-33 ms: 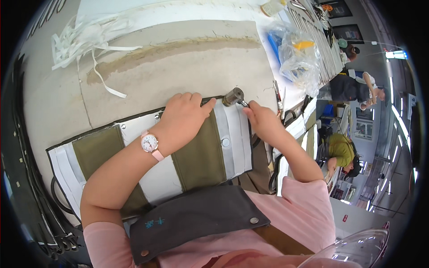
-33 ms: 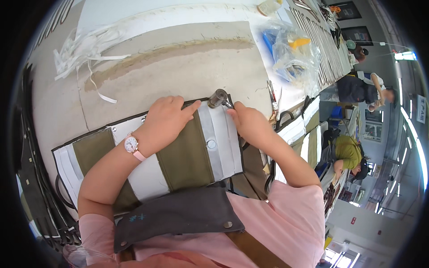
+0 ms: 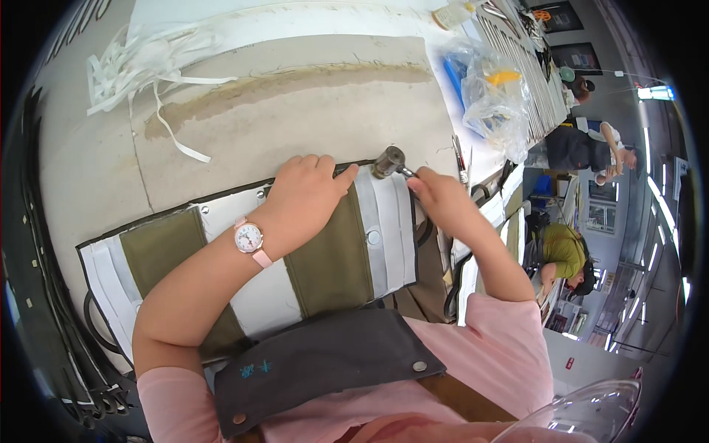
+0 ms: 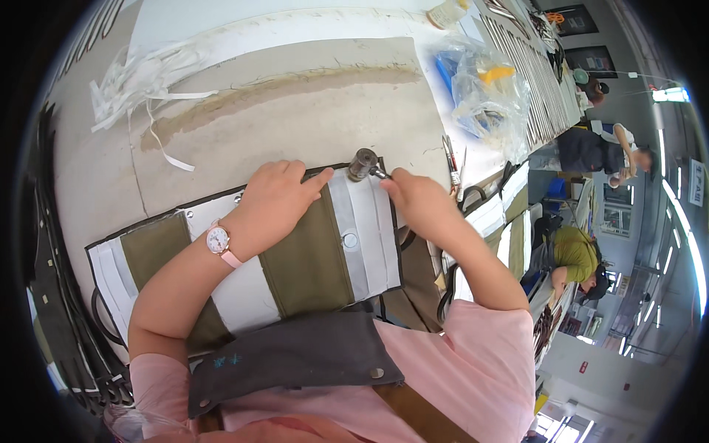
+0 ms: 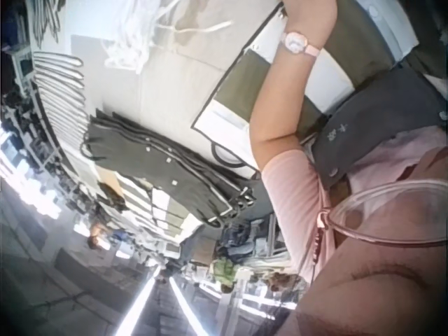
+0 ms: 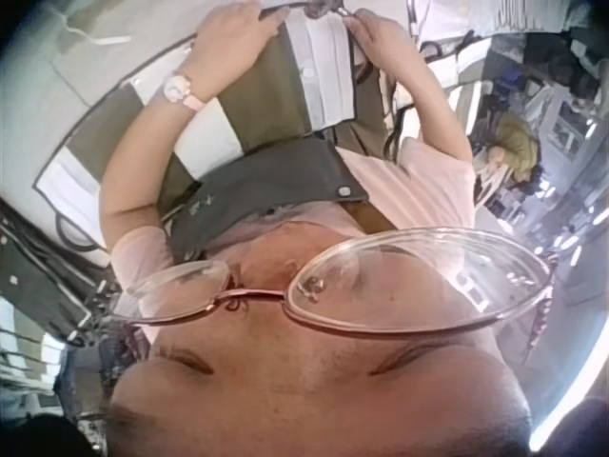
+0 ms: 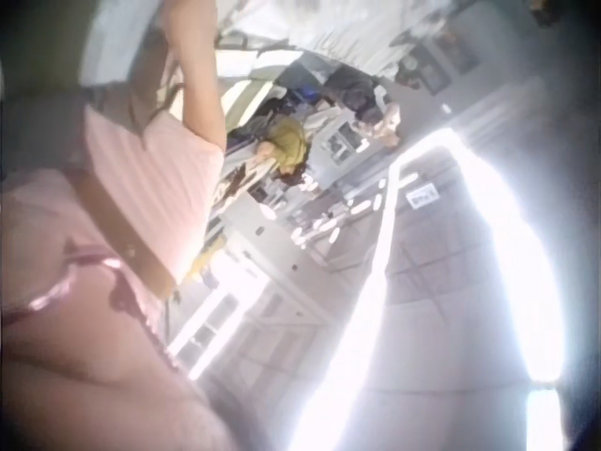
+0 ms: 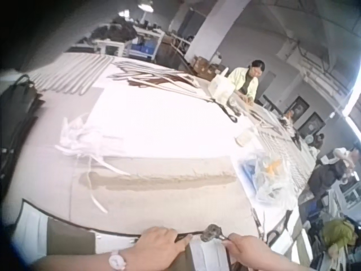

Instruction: The person assembles a green and white striped bag by hand. They thread white elastic straps through the fabric, fold the edges, and secure them with metal rivets using a hammer. The person repeats this process for multiple straps on the bag.

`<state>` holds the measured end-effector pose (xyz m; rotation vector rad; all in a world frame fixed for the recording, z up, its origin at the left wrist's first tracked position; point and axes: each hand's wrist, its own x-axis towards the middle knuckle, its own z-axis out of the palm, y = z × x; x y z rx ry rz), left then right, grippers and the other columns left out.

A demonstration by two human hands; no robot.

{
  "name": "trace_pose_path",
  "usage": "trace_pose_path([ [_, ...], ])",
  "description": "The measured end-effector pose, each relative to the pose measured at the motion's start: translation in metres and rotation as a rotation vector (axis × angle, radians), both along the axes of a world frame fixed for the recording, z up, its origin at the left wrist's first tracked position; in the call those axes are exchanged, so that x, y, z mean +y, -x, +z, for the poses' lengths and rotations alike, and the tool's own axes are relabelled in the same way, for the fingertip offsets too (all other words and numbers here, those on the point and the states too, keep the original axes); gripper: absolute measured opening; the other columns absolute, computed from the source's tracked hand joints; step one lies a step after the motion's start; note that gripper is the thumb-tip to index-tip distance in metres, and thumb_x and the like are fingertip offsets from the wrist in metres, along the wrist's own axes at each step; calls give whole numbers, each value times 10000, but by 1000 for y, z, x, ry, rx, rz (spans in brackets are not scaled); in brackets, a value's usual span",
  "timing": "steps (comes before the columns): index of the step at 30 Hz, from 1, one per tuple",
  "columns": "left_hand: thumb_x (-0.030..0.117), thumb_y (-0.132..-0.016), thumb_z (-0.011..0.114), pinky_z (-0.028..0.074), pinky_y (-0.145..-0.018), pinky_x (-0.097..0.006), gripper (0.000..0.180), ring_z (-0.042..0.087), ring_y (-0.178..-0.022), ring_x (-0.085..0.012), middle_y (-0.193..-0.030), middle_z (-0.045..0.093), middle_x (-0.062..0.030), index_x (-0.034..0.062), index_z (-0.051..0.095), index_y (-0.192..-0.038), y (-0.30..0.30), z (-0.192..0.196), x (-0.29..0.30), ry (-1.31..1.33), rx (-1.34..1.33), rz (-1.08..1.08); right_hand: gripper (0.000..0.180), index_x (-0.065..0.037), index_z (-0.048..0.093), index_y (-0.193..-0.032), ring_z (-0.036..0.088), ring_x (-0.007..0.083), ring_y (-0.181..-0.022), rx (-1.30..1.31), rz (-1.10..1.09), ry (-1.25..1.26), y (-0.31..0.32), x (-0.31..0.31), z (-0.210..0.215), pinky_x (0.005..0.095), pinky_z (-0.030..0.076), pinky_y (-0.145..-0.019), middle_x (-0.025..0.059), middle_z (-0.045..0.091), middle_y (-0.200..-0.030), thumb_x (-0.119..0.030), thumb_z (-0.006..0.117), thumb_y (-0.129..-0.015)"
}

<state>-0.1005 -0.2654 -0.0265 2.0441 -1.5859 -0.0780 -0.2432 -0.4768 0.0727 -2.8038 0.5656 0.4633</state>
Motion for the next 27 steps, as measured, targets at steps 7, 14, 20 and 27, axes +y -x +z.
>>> trace_pose_path([
  [7, 187, -877, 696, 488, -781, -396, 391, 588, -860, -269, -911, 573, -106, 97, 667, -1257, -1, 14, 10, -29, 83, -24, 311, -3, 510, -998, 629, 461, -756, -82, 96, 125, 3, -2, -20, 550, 464, -659, 253, 624, -736, -308, 479, -1051],
  [14, 166, -822, 750, 492, -766, -377, 507, 550, -869, -257, -953, 510, -84, 131, 644, -1316, -16, 38, 101, -225, 12, 129, 357, -10, 562, -868, 594, 317, -596, -286, -190, -153, -21, 5, 39, 409, 430, -561, 200, 586, -664, -334, 594, -1014],
  [20, 130, -783, 781, 477, -724, -369, 582, 514, -822, -235, -929, 463, -69, 194, 638, -1343, -12, 20, 118, -116, -16, 122, 358, -15, 564, -904, 606, 479, -755, 51, 38, 43, -12, 12, -5, 565, 440, -686, 249, 629, -748, -349, 527, -1027],
  [27, 101, -787, 776, 470, -659, -363, 452, 520, -753, -229, -891, 473, -62, 182, 713, -1227, -17, 15, 121, -57, 17, 144, 363, -16, 576, -901, 418, 109, -573, -365, -95, -304, -42, 38, 61, 304, 314, -527, -21, 430, -616, -329, 500, -1069],
])
